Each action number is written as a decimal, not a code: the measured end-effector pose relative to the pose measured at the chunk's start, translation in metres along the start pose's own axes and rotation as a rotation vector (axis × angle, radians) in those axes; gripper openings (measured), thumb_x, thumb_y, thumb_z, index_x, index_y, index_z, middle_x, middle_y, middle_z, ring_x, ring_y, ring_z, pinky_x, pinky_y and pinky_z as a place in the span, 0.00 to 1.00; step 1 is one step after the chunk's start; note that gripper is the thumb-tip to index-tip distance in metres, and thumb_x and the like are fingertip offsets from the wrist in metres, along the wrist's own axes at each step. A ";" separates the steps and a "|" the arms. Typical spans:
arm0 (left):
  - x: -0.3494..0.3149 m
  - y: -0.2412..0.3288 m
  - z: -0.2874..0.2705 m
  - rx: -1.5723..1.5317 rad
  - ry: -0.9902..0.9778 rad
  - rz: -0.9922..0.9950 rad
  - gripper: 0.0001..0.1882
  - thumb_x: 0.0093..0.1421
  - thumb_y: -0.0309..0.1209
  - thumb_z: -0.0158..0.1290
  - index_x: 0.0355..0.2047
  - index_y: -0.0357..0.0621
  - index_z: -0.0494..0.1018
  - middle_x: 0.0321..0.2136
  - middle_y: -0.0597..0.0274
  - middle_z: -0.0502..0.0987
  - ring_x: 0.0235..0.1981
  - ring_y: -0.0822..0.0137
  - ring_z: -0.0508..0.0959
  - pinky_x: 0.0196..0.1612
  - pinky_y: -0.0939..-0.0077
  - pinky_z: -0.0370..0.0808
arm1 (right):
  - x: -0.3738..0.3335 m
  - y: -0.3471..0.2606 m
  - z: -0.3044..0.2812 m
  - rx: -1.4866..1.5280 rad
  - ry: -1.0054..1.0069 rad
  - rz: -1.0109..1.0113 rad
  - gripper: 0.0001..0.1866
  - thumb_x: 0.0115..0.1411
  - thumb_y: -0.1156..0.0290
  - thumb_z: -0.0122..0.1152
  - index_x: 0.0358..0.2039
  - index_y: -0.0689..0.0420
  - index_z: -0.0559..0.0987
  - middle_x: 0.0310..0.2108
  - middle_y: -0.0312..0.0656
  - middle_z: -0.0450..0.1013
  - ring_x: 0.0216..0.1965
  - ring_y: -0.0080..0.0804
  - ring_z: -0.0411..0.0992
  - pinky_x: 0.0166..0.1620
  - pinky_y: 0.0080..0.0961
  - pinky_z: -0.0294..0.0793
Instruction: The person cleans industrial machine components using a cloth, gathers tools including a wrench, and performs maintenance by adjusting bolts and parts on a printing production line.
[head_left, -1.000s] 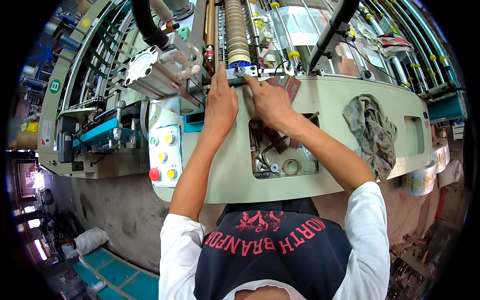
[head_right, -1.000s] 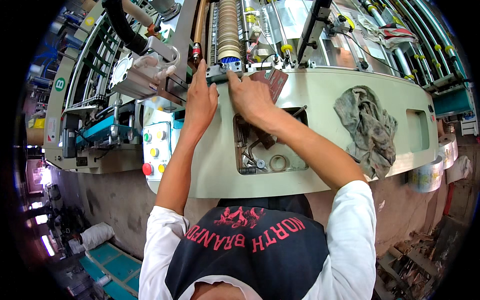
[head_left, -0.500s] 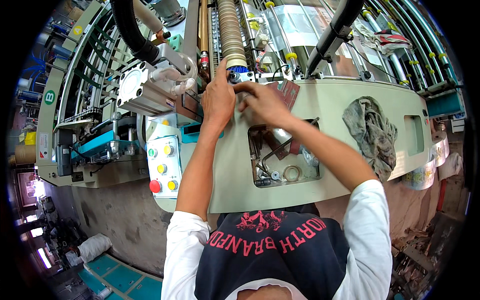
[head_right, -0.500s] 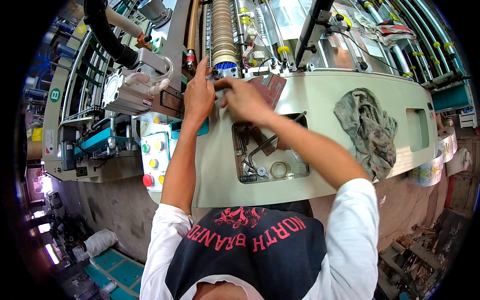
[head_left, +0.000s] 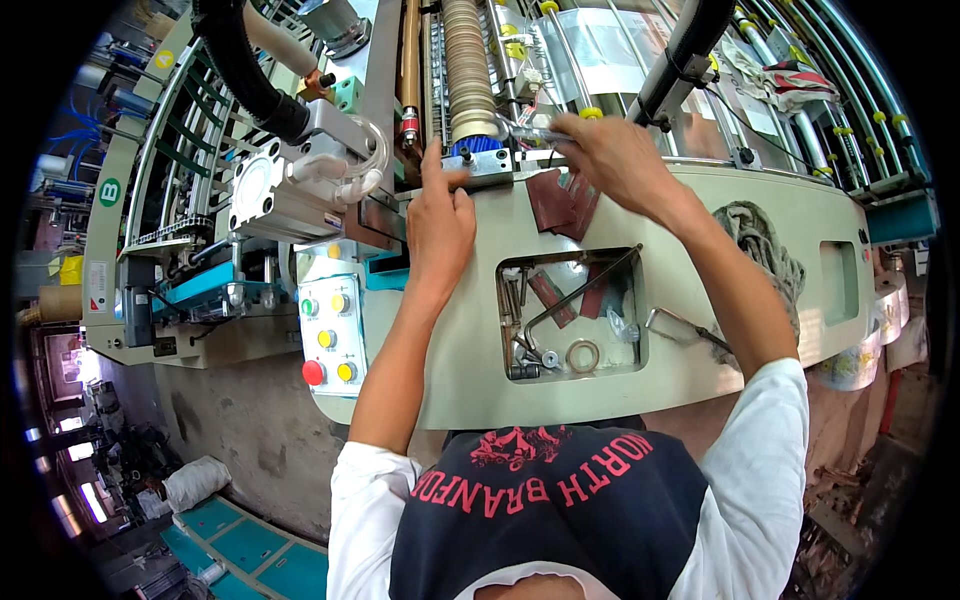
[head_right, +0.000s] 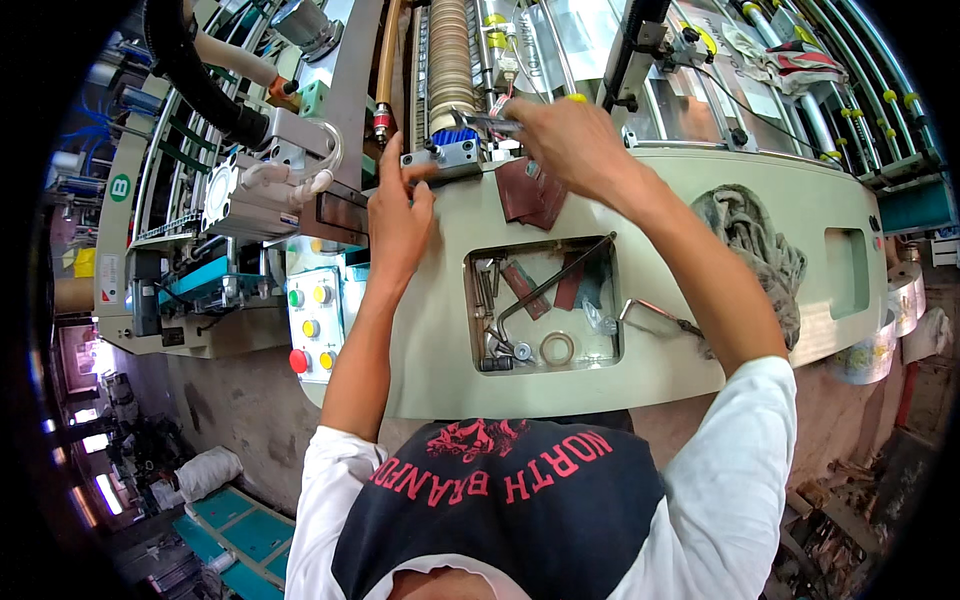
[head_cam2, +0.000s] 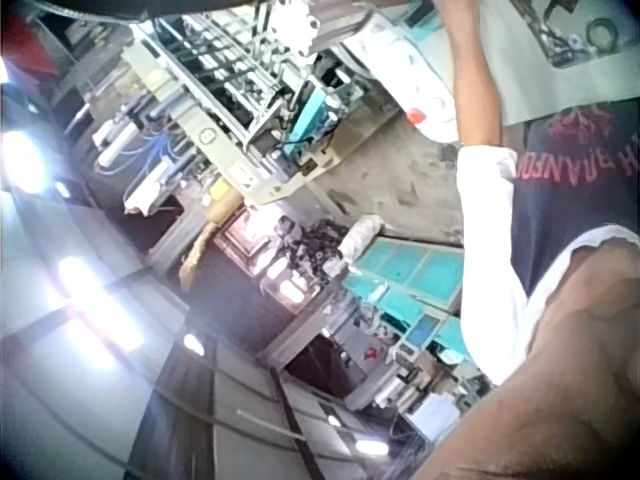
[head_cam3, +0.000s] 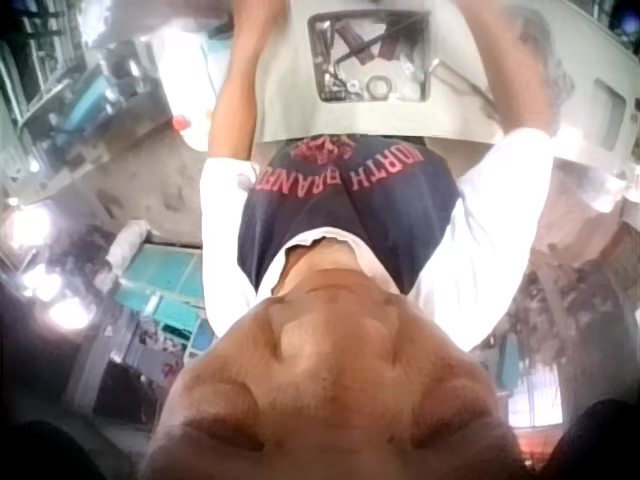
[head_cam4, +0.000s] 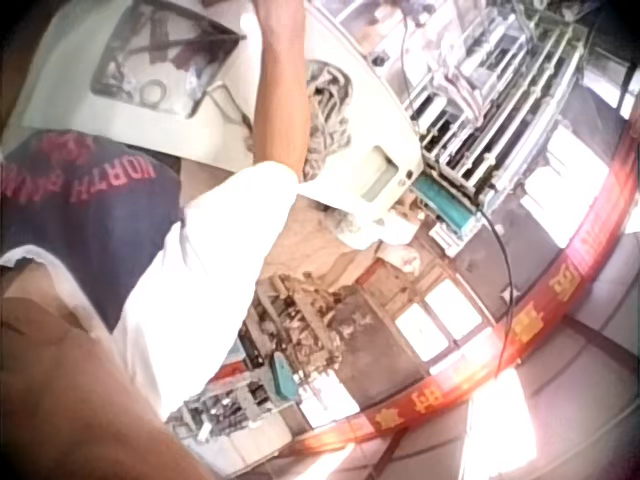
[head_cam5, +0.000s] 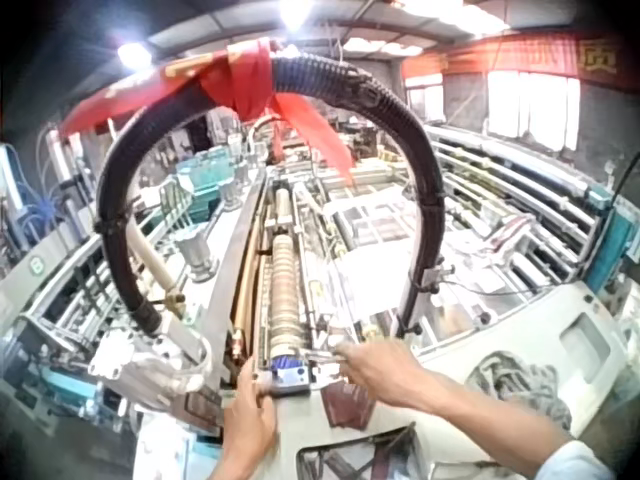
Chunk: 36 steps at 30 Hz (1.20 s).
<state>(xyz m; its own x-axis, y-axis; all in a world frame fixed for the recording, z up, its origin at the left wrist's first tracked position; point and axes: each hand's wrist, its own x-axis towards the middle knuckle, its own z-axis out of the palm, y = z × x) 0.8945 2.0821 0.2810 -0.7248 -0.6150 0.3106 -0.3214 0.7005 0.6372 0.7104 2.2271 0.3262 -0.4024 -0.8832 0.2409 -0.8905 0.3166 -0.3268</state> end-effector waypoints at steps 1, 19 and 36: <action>-0.002 0.008 -0.003 -0.071 -0.029 -0.030 0.35 0.57 0.18 0.44 0.66 0.42 0.51 0.45 0.48 0.78 0.33 0.59 0.82 0.40 0.65 0.76 | -0.009 0.003 -0.002 0.001 -0.003 0.009 0.12 0.63 0.64 0.53 0.43 0.56 0.75 0.26 0.46 0.77 0.30 0.48 0.75 0.35 0.41 0.72; 0.029 0.006 0.009 -0.004 0.141 0.104 0.35 0.56 0.18 0.50 0.64 0.34 0.52 0.38 0.43 0.77 0.37 0.48 0.78 0.44 0.60 0.73 | -0.106 0.067 -0.066 0.014 -0.412 0.216 0.11 0.55 0.73 0.57 0.40 0.55 0.76 0.25 0.44 0.75 0.31 0.43 0.74 0.35 0.37 0.70; 0.046 0.006 0.007 -0.027 0.067 0.103 0.17 0.53 0.18 0.57 0.45 0.34 0.74 0.33 0.46 0.80 0.35 0.51 0.80 0.41 0.64 0.75 | -0.169 0.042 -0.068 -0.062 -0.249 0.188 0.10 0.54 0.72 0.61 0.37 0.59 0.78 0.35 0.46 0.75 0.40 0.45 0.74 0.43 0.39 0.72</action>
<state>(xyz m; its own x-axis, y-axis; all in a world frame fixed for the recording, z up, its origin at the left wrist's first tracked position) 0.8548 2.0609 0.2938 -0.7101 -0.5642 0.4212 -0.2302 0.7514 0.6184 0.7260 2.4131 0.3340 -0.5037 -0.8623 -0.0525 -0.8198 0.4962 -0.2859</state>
